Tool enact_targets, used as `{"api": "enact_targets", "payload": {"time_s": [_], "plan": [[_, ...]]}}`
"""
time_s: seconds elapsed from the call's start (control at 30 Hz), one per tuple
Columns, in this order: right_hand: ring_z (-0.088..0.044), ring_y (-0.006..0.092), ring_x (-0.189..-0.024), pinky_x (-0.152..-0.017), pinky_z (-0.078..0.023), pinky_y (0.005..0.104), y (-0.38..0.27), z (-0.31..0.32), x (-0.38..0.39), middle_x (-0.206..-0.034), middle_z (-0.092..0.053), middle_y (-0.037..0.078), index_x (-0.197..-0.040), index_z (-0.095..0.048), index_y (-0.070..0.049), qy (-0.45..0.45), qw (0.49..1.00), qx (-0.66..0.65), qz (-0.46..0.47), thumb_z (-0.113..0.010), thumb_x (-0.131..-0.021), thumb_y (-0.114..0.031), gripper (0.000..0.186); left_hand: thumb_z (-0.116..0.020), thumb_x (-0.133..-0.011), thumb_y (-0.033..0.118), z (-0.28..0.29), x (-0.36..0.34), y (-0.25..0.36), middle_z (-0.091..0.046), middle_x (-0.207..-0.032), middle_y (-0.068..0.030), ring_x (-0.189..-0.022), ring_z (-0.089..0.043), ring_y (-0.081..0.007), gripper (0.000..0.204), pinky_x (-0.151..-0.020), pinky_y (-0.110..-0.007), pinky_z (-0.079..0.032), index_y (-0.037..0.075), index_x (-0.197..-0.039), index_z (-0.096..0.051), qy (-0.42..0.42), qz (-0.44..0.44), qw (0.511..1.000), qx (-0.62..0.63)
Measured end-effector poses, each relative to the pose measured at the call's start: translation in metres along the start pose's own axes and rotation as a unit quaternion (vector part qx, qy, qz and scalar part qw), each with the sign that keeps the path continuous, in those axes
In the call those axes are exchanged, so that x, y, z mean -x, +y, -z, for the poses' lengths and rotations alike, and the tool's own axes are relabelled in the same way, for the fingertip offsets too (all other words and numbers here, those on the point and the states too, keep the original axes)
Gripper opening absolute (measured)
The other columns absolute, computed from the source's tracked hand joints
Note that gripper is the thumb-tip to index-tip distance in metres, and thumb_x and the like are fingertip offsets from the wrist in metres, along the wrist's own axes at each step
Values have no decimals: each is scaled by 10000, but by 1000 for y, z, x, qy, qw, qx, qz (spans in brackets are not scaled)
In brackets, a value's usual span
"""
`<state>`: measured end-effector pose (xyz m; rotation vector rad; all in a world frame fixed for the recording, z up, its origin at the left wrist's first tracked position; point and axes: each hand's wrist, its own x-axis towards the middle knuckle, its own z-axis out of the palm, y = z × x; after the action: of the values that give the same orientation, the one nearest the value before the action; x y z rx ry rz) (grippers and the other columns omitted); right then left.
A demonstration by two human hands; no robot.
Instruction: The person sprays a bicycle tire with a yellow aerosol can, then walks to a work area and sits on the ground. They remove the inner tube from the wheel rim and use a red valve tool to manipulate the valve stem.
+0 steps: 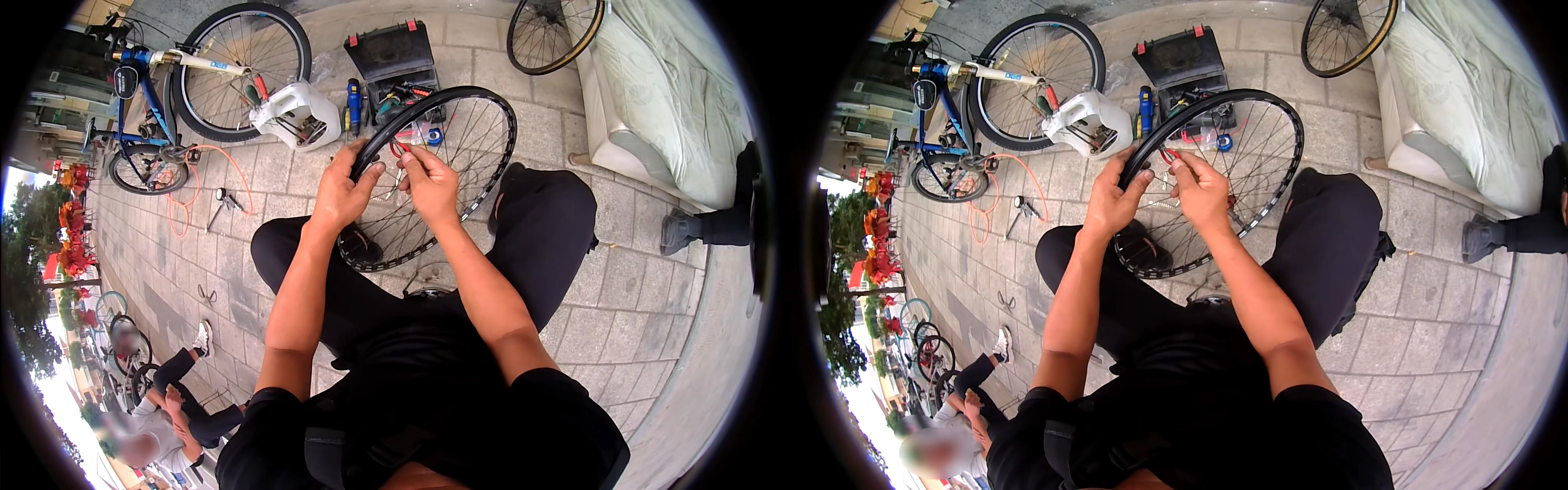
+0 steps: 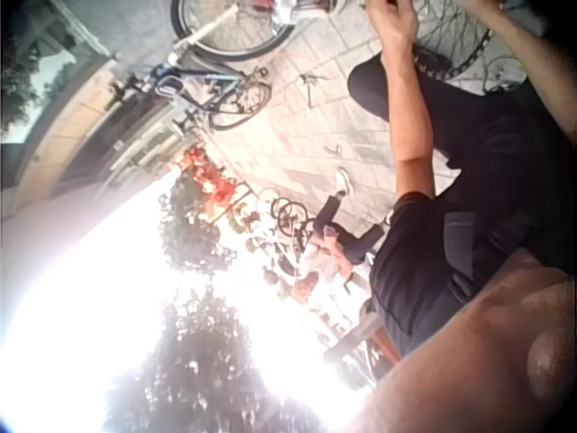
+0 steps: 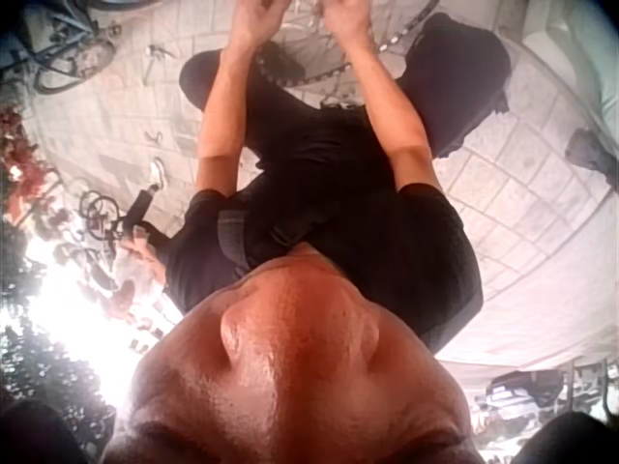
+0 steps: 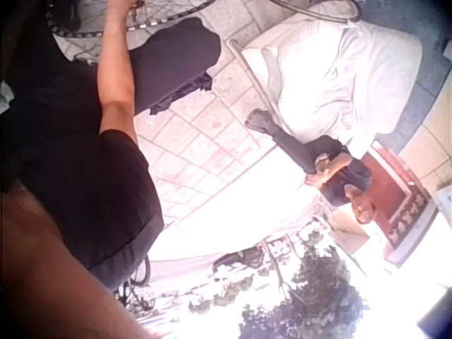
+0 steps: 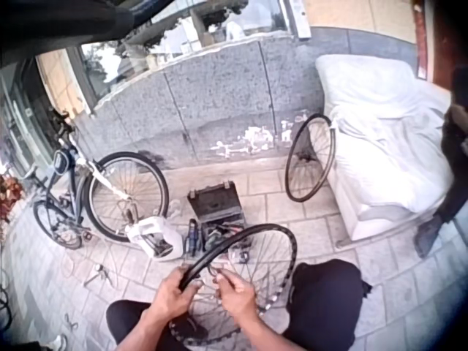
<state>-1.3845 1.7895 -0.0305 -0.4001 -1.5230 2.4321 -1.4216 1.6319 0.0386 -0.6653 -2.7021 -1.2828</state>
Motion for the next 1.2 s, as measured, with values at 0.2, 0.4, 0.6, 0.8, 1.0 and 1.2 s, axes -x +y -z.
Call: {"api": "enact_targets", "payload": {"time_s": [0.2,0.4,0.6,0.8,1.0,1.2], "plan": [[-580,92,-562,-495,-461,248,11,4,-11,-959,-711,65,-1251,-703,12,-24,993,43,104,-654,-1073,-191,275,-780,-977,248,5,1,5,-713,-1155,-258,-1071,-715,-331,496,-927,-406,-550,-85,-1304,-611,-5,21,1000,-15],[-432,72,-436,-406,-332,270,-14,4,-14,-795,-621,8,-1153,-707,-27,-71,962,-157,-209,-647,-1049,-193,205,-762,-944,169,3,-18,36,-703,-1185,-269,-1100,-693,-427,434,-915,-451,-556,-37,-1299,-620,-51,-29,992,-114],[-434,101,-432,-406,-314,304,-2,16,-34,-762,-587,37,-1023,-645,-68,-130,899,-205,-363,-603,-1046,-326,262,-745,-936,163,-1,-21,41,-734,-1065,-243,-1026,-705,-442,340,-878,-467,-557,-13,-1219,-676,-68,-20,997,-28],[-602,166,-534,-445,-422,288,-3,14,4,-1106,-707,128,-1312,-643,-3,-116,953,-210,-187,-618,-1064,-265,361,-792,-917,275,-2,-20,48,-764,-869,-199,-838,-750,-386,326,-757,-447,-572,1,-1087,-743,-33,83,992,-89],[-642,120,-622,-529,-502,256,9,0,16,-1090,-685,95,-1529,-486,22,-92,991,64,65,-633,-1069,-127,505,-815,-919,315,-5,-24,40,-765,-856,-191,-794,-760,-314,358,-725,-400,-571,11,-1095,-747,-36,132,989,-51],[-599,70,-587,-530,-485,244,13,1,12,-956,-660,58,-1362,-619,37,-126,976,106,143,-575,-1108,-154,321,-848,-920,238,-5,-18,28,-764,-852,-118,-771,-705,-157,352,-696,-330,-553,-40,-1101,-730,-13,136,989,55]]}}
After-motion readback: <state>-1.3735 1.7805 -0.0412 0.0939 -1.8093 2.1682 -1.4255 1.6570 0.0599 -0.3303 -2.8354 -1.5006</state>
